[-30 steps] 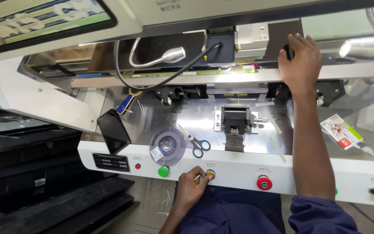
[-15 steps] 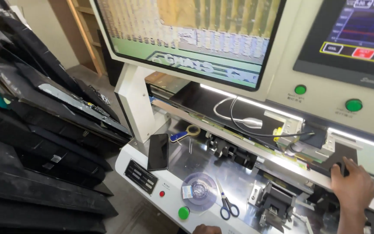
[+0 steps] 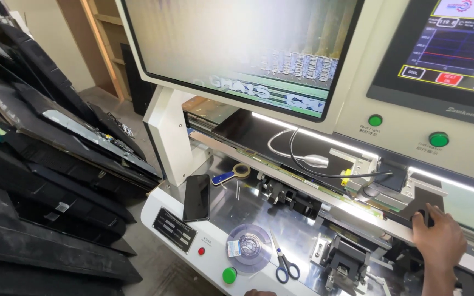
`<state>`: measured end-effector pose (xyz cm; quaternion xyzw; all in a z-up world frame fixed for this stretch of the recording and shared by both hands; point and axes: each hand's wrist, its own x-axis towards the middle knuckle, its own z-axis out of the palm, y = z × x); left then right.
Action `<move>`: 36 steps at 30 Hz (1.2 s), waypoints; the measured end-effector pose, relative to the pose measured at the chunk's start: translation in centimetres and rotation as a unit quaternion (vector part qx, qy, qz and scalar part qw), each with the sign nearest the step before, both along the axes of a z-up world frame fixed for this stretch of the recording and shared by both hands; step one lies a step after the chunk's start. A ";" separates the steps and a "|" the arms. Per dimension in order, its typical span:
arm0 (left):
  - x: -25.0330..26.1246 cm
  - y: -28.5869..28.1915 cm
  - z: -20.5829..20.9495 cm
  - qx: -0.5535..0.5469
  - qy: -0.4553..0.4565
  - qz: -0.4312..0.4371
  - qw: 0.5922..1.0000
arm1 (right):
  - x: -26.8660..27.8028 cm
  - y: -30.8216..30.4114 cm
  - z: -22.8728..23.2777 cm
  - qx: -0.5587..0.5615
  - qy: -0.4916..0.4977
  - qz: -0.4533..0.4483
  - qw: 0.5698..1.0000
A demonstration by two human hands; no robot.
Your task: A person uses a cotton swab to clean an electronic component and adjusts an alignment tool on a specialized repair machine.
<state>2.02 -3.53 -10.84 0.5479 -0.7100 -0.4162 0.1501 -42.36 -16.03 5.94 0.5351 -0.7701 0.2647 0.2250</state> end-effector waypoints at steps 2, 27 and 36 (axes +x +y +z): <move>0.2 0.3 -0.3 -0.005 -0.004 -0.004 1.000 | 1.0 0.8 1.1 -0.008 -0.045 0.040 0.998; -1.0 4.5 10.5 -0.025 0.059 0.015 0.998 | 2.1 1.4 3.0 -0.067 -0.080 0.102 0.989; -1.0 4.5 10.2 -0.027 0.093 0.015 0.995 | 2.1 1.4 3.0 -0.058 -0.096 0.099 0.989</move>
